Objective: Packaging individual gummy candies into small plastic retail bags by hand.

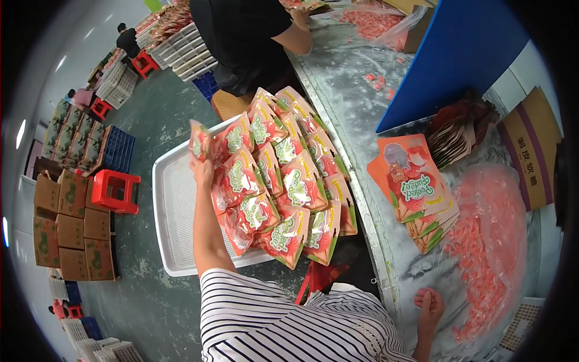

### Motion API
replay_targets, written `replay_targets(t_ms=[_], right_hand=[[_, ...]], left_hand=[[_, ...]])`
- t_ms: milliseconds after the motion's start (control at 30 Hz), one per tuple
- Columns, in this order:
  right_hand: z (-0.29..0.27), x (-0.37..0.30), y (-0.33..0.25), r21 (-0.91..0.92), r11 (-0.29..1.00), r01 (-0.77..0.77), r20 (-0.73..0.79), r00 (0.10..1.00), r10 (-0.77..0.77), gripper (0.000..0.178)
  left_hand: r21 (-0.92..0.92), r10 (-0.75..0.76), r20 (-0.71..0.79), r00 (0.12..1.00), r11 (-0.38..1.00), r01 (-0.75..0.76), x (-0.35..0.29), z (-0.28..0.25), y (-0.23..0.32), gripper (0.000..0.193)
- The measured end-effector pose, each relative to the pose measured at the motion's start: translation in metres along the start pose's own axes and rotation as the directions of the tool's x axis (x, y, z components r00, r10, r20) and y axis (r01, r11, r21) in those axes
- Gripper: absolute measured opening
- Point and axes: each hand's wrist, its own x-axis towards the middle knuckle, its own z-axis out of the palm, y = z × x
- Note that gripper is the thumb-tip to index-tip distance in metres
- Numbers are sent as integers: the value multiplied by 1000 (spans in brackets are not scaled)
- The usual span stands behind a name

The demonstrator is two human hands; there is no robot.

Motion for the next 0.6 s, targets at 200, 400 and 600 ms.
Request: replay_targets(t_ms=[200, 400, 600], right_hand=[[17, 4, -6, -58, 998, -16, 31, 999, 18, 16], [21, 35, 0, -169, 974, 153, 134, 982, -131, 16], [22, 86, 15, 126, 991, -50, -40, 998, 56, 24]], left_hand=[[-11, 425, 32, 905, 905, -425, -18, 70, 27, 90], [-349, 466, 220, 857, 858, -377, 6, 66, 25, 83], [-514, 605, 240, 759, 742, -429, -14, 52, 68, 70]])
